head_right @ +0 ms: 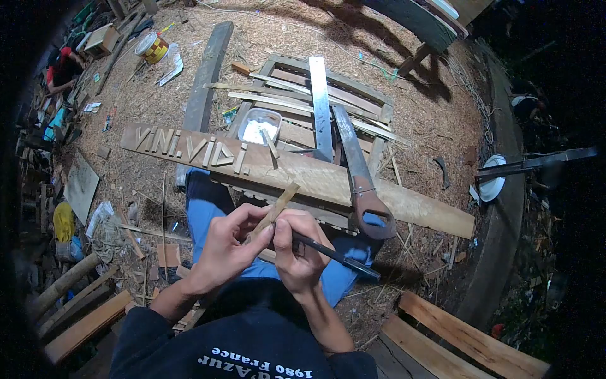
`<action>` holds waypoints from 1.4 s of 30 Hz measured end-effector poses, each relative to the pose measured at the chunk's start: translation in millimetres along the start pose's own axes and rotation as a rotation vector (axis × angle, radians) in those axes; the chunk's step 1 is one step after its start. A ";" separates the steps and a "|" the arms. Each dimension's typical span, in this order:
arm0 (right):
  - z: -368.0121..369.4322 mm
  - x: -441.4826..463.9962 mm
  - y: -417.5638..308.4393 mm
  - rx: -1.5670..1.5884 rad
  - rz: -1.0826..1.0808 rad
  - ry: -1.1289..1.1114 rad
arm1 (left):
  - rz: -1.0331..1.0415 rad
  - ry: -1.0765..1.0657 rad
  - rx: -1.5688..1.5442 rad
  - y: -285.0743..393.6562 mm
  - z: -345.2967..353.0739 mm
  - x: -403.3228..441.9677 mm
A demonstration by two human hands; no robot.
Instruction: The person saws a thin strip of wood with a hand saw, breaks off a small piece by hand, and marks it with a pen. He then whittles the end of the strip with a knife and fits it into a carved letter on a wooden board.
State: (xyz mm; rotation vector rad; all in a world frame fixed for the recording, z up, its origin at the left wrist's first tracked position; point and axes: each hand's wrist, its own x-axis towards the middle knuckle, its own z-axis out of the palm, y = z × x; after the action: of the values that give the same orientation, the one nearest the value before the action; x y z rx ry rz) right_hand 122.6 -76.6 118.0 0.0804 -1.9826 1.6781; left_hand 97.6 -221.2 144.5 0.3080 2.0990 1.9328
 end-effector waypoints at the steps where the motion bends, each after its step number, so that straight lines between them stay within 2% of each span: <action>1: 0.2 -0.4 -0.4 0.027 0.016 0.008 | 0.007 -0.005 0.014 0.9 -0.1 -0.2; 4: 0.4 2.8 0.0 -0.034 -0.029 0.022 | -0.020 -0.002 -0.006 -0.1 0.9 0.2; 7: 1.4 0.2 -1.2 0.048 0.034 0.020 | -0.009 -0.006 0.006 0.3 -0.4 0.5; 10: 1.7 2.8 -0.9 -0.036 0.008 0.048 | -0.023 -0.019 0.032 4.0 -1.0 0.9; 23: 0.6 4.9 2.2 -0.010 0.001 0.059 | 0.031 0.002 0.031 1.2 1.6 5.0; 25: -0.9 5.4 1.2 -0.059 0.046 0.052 | -0.021 -0.011 0.068 5.0 1.3 5.5; 38: 2.5 6.9 4.1 -0.009 0.046 0.030 | 0.020 -0.003 0.038 -1.8 2.4 9.8; 42: 4.6 10.5 3.6 -0.006 0.071 0.085 | 0.046 0.017 0.012 -4.2 2.7 11.0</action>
State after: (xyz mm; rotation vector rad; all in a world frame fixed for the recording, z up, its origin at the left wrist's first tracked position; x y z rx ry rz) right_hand 110.6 -77.1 118.9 -0.0633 -1.9478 1.6904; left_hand 88.2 -215.3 139.5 0.3461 2.1332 1.9558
